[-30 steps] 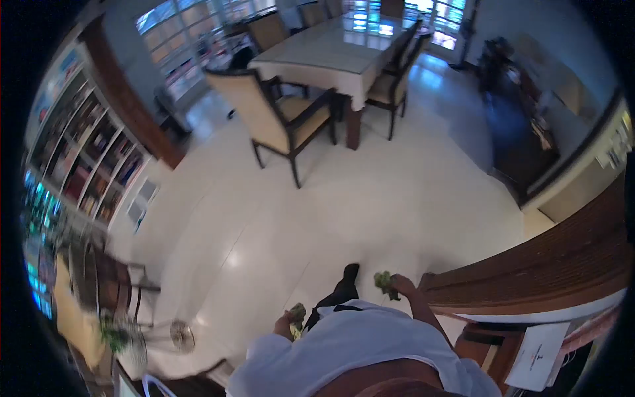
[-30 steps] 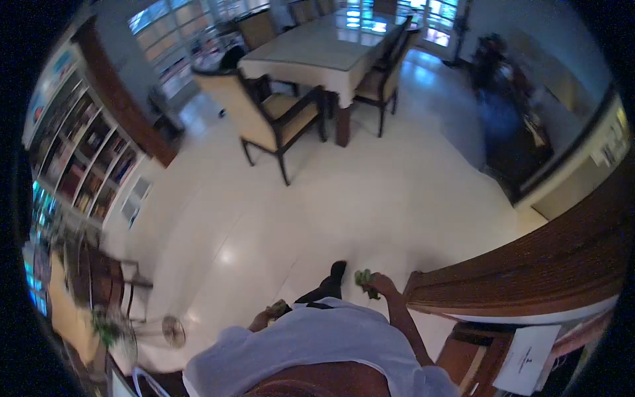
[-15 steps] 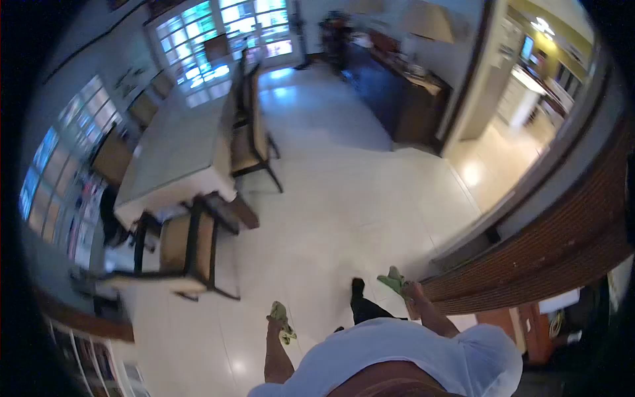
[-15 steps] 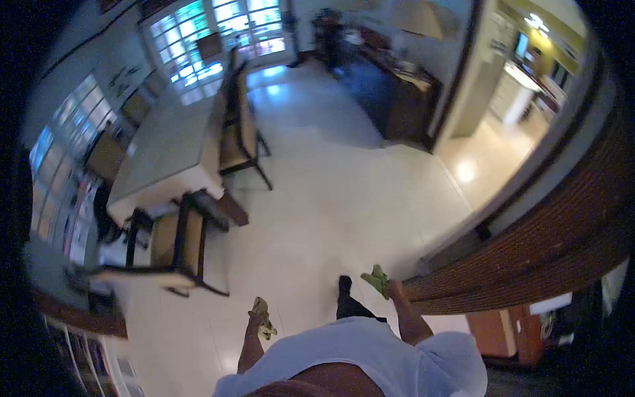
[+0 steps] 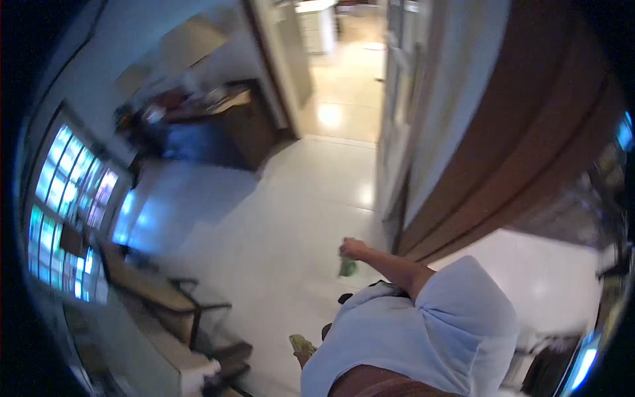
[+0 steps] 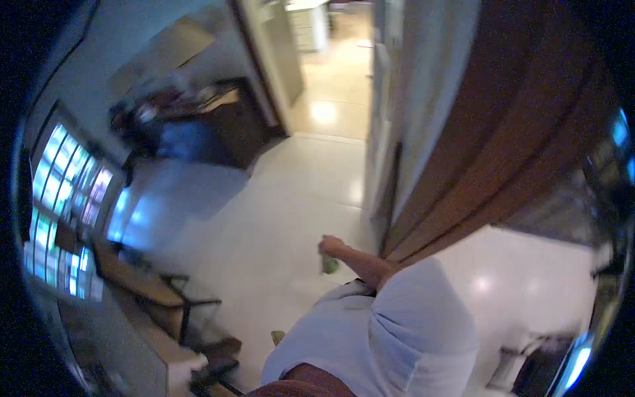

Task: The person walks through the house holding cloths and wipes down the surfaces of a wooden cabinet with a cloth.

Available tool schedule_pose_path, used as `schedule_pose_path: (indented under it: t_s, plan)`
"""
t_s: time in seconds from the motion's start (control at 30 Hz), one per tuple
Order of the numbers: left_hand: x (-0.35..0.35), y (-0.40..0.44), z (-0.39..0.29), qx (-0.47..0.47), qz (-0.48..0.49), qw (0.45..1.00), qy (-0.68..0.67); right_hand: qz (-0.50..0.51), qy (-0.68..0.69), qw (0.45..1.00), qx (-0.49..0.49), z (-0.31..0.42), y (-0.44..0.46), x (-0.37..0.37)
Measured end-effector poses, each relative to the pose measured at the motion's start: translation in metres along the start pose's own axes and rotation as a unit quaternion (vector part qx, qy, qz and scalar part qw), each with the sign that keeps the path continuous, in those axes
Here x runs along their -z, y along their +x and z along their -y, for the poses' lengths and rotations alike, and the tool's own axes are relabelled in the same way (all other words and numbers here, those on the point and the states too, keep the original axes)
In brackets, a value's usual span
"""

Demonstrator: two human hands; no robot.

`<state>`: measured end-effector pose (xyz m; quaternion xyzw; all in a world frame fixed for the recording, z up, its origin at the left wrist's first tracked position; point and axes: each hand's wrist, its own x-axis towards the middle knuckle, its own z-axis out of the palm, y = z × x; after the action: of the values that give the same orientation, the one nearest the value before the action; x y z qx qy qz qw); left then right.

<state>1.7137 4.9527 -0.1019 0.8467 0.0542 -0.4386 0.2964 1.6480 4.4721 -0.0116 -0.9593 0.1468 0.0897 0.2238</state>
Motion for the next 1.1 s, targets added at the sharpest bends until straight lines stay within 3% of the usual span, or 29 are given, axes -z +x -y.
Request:
schedule_pose_path:
  t_s: [0.03, 0.13, 0.17, 0.27, 0.3, 0.4, 0.5, 0.6, 0.63, 0.7, 0.73, 0.8, 0.87, 0.9, 0.93, 0.97, 1.0, 1.03, 1.07, 1.1]
  plan:
    - [0.009, 0.014, -0.021, -0.011, 0.017, 1.0, 0.02, -0.052, 0.039, 0.998, -0.007, 0.015, 0.006, 0.002]
    - [0.037, 0.064, -0.085, -0.049, 0.05, 0.994, 0.086, -0.021, 0.225, 0.969, -0.101, 0.062, -0.004, 0.066]
    - [0.047, 0.08, -0.105, -0.062, 0.061, 0.99, 0.107, -0.02, 0.274, 0.954, -0.122, 0.051, 0.005, 0.044]
    - [0.068, 0.124, -0.167, -0.109, 0.092, 0.974, 0.178, -0.082, 0.184, 0.972, -0.121, 0.05, -0.018, 0.04]
    - [0.074, 0.139, -0.188, -0.125, 0.103, 0.966, 0.2, -0.079, 0.15, 0.97, -0.175, 0.06, -0.031, 0.056]
    - [0.089, 0.17, -0.24, -0.16, 0.13, 0.945, 0.255, -0.204, 0.112, 0.949, -0.215, 0.07, -0.026, 0.092]
    - [0.104, 0.194, -0.267, -0.179, 0.146, 0.929, 0.288, -0.353, 0.35, 0.847, -0.187, 0.091, -0.025, 0.136]
    - [0.12, 0.216, -0.277, -0.188, 0.154, 0.92, 0.307, -0.374, 0.26, 0.851, -0.261, 0.101, -0.025, 0.143]
    - [0.125, 0.223, -0.279, -0.19, 0.158, 0.918, 0.31, -0.367, 0.228, 0.864, -0.257, 0.102, -0.02, 0.146]
    - [0.134, 0.232, -0.28, -0.195, 0.164, 0.916, 0.309, -0.386, 0.332, 0.83, -0.23, 0.121, -0.021, 0.174]
    - [0.142, 0.238, -0.281, -0.197, 0.167, 0.915, 0.309, -0.388, 0.384, 0.81, -0.214, 0.136, -0.026, 0.199]
    - [0.155, 0.244, -0.267, -0.193, 0.169, 0.92, 0.295, -0.485, 0.447, 0.738, -0.144, 0.146, -0.023, 0.228]
    - [0.171, 0.251, -0.244, -0.181, 0.166, 0.93, 0.274, -0.501, 0.432, 0.729, -0.177, 0.118, -0.004, 0.212]
    - [0.179, 0.252, -0.234, -0.173, 0.162, 0.936, 0.26, -0.436, 0.557, 0.683, -0.179, 0.146, -0.017, 0.236]
    - [0.186, 0.255, -0.223, -0.166, 0.155, 0.942, 0.247, -0.42, 0.567, 0.698, -0.121, 0.131, -0.009, 0.222]
    - [0.195, 0.251, -0.215, -0.154, 0.147, 0.949, 0.232, -0.416, 0.634, 0.646, -0.085, 0.15, -0.008, 0.241]
    - [0.204, 0.251, -0.203, -0.141, 0.139, 0.956, 0.217, -0.438, 0.631, 0.635, -0.075, 0.19, -0.006, 0.273]
    - [0.212, 0.247, -0.191, -0.129, 0.128, 0.962, 0.202, -0.457, 0.674, 0.571, -0.103, 0.233, -0.013, 0.303]
    - [0.222, 0.244, -0.178, -0.115, 0.119, 0.968, 0.187, -0.471, 0.658, 0.587, -0.016, 0.236, -0.014, 0.31]
    - [0.23, 0.241, -0.166, -0.101, 0.11, 0.974, 0.173, -0.549, 0.648, 0.527, 0.031, 0.251, -0.015, 0.32]
